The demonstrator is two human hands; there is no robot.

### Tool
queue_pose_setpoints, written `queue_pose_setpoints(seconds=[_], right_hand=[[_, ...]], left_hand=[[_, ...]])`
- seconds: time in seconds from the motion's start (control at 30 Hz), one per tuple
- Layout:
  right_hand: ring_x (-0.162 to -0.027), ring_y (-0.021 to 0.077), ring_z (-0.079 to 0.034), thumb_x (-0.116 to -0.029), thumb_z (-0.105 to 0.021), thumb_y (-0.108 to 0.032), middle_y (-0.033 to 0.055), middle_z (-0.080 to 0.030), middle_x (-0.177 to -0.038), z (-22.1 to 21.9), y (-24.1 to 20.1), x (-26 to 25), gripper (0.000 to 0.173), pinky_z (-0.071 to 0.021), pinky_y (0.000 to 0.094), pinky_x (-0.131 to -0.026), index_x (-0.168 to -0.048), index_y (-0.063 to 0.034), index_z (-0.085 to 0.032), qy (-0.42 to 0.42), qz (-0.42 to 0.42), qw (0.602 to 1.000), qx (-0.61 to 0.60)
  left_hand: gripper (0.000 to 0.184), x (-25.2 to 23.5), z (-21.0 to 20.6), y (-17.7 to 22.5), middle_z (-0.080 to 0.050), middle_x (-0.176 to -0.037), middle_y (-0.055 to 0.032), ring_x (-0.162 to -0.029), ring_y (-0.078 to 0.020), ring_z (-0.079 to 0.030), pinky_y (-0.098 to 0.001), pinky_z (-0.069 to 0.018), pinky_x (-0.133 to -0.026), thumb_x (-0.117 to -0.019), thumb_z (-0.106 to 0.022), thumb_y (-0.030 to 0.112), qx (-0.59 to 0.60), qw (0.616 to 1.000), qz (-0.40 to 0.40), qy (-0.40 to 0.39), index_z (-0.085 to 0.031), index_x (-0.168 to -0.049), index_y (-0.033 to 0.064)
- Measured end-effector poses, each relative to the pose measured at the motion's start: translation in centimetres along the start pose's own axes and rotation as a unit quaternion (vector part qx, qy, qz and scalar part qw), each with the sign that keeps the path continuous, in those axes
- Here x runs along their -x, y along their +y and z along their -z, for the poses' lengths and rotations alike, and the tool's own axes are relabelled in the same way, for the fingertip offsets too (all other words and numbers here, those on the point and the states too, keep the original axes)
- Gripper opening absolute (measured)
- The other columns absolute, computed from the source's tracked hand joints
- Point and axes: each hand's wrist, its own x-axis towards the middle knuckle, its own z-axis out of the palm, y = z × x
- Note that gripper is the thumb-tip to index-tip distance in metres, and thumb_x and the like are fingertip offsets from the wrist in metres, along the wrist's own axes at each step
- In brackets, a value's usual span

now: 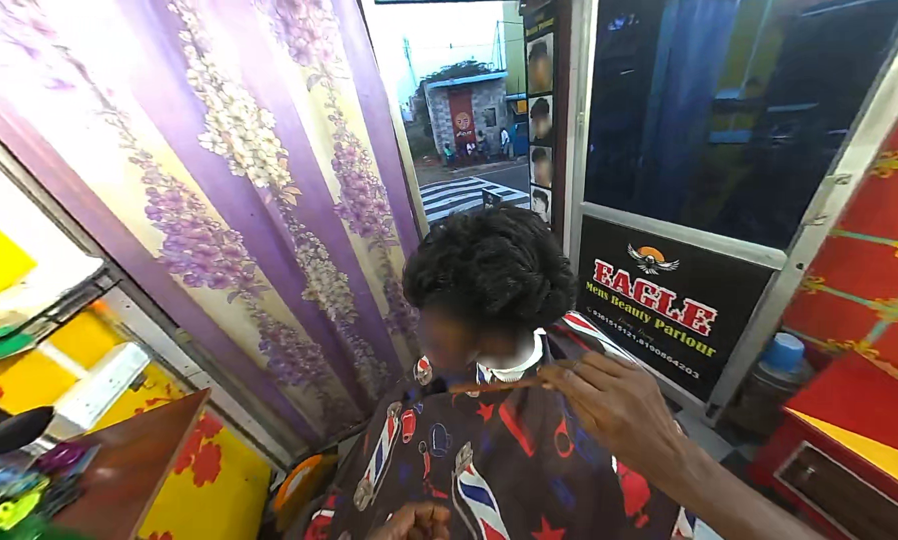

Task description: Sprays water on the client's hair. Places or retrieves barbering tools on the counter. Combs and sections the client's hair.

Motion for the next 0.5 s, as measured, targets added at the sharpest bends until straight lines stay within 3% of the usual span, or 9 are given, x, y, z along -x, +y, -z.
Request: queue_pose_setpoints(seconds=[0.07,0.17,0.37,0.5], right_hand=[[-0.083,0.0163,-0.069,-0.1027,-0.057,-0.016,-0.0009,-0.075,-0.099,-0.5,0.2,-0.8,0.018,-0.0563,0.0318,-0.069,-0.112,-0.0197,-0.072,0.025,0.008,0.999,0.036],[-0.087,0.0167,-0.069,-0.1013,-0.055,-0.01,-0.0008,-0.074,-0.103,-1.2,0.0,-1.8,0.022,-0.0558,0.0316,-0.072,-0.113,-0.0191,-0.071,0.026,0.046,0.995,0.086],[-0.081,0.019,-0.069,-0.0967,-0.057,-0.006,0.0018,-0.073,-0.093,-1.6,0.9,-4.4,0.021,-0.0543,0.0331,-0.065,-0.107,-0.0158,-0.073,0.053,0.047,0.984,0.161],[-0.083,0.0196,-0.069,-0.0965,-0.059,-0.008,0.0021,-0.073,-0.094,-0.7,1.0,-6.3,0.019,-0.0549,0.0345,-0.066,-0.105,-0.0153,-0.074,0.07,0.024,0.977,0.199]], left_hand=[[0.033,-1.3,0.9,0.5,-0.07,-0.115,-0.0164,-0.095,-0.0201,-0.07,-0.0391,-0.0589,-0.084,-0.102,-0.062,0.019,-0.096,0.994,-0.042,-0.037,-0.064,-0.126,-0.004],[0.032,-3.5,1.4,1.4,-0.07,-0.12,-0.0165,-0.102,-0.0268,-0.071,-0.0471,-0.0586,-0.091,-0.1005,-0.065,0.022,-0.206,0.967,-0.109,-0.098,-0.068,-0.127,0.0039],[0.027,-8.0,1.7,2.8,-0.069,-0.126,-0.0112,-0.117,-0.0243,-0.067,-0.0446,-0.0539,-0.101,-0.1018,-0.064,0.025,-0.254,0.898,-0.286,-0.216,-0.072,-0.122,0.0088],[0.027,-11.0,2.0,4.4,-0.069,-0.125,-0.0083,-0.117,-0.0231,-0.066,-0.0425,-0.052,-0.103,-0.1046,-0.059,0.03,-0.286,0.833,-0.404,-0.245,-0.072,-0.117,0.0104]])
